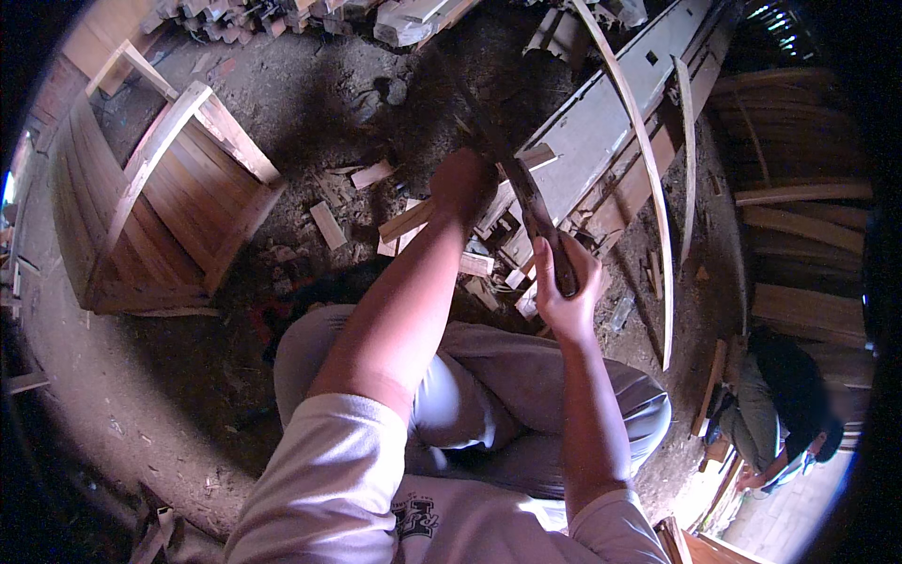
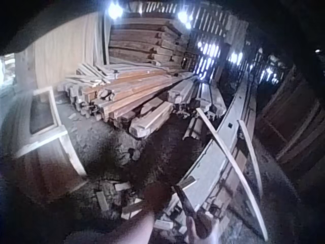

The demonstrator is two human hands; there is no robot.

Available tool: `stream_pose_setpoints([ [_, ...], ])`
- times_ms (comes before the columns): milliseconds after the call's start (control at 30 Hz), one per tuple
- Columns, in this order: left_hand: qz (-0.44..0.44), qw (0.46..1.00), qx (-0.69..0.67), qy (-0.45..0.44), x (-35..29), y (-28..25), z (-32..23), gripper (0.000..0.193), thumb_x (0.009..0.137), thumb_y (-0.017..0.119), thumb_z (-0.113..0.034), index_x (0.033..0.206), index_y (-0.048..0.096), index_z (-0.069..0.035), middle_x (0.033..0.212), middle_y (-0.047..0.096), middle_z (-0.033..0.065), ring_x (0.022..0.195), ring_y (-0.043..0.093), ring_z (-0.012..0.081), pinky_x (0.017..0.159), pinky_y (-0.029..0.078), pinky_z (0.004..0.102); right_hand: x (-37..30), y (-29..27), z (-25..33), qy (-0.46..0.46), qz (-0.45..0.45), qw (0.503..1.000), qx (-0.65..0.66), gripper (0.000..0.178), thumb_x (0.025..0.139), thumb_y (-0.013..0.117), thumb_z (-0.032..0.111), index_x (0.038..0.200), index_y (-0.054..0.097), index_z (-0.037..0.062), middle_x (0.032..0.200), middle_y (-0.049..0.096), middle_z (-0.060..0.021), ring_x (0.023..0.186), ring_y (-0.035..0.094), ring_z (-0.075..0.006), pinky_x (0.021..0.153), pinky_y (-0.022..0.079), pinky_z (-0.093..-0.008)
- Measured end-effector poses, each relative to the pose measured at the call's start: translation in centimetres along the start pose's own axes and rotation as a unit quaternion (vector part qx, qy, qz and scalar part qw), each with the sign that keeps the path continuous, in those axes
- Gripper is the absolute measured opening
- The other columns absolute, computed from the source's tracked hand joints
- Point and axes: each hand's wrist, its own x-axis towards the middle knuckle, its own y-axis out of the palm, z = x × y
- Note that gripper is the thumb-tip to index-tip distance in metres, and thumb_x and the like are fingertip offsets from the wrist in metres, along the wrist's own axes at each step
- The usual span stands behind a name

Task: The person sits on the floor and uses a hand saw to cut small pieces of wood. They repeatedly pick up wood pieces, position them, and saw them into smaller segments, accumulating a pile of cut wood.

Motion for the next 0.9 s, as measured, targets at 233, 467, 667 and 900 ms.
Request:
stream_pose_setpoints([
  [233,0.003,0.997,0.046,0.064,1.2,1.1,2.3,0.026,0.088,0.063,-0.022,0.102,0.076,-0.005,0.103,0.074,0.023,0.098,0.072,0.0428,0.084,0.058,0.0531,0.2,-0.4,-0.6,0.061,0.113,0.991,0.042,0.026,0.097,0.069,0.013,0.077,0.059,-0.0008,0.059,0.053,-0.0037,0.053,0.044,-0.0059,0.049,0.033,-0.0279],
  [467,0.02,1.0,0.017,0.009,0.6,0.6,0.7,0.026,0.087,0.064,-0.026,0.094,0.079,-0.006,0.1,0.075,0.021,0.095,0.073,0.0422,0.084,0.058,0.0529,-0.1,-0.9,-0.5,0.057,0.109,0.992,0.036,0.025,0.097,0.069,0.011,0.078,0.059,-0.0015,0.059,0.054,-0.0039,0.053,0.044,-0.006,0.049,0.033,-0.0277],
  [667,0.02,0.991,0.116,0.056,2.9,3.6,3.6,0.028,0.091,0.062,-0.028,0.1,0.078,-0.007,0.107,0.074,0.0216,0.099,0.073,0.0408,0.088,0.058,0.0542,-2.4,-3.3,0.8,0.074,0.144,0.987,0.005,0.022,0.096,0.067,0.007,0.078,0.058,-0.001,0.059,0.054,-0.006,0.054,0.048,-0.0068,0.049,0.036,-0.0288],
  [900,0.017,0.996,0.079,0.036,2.2,2.3,3.2,0.034,0.094,0.059,-0.032,0.114,0.075,-0.009,0.119,0.071,0.0234,0.114,0.068,0.0402,0.096,0.055,0.0547,-8.9,-11.6,2.8,0.051,0.176,0.979,-0.092,0.012,0.09,0.065,0.002,0.08,0.059,0.0026,0.063,0.056,-0.0105,0.049,0.056,-0.0199,0.047,0.039,-0.0336],
])
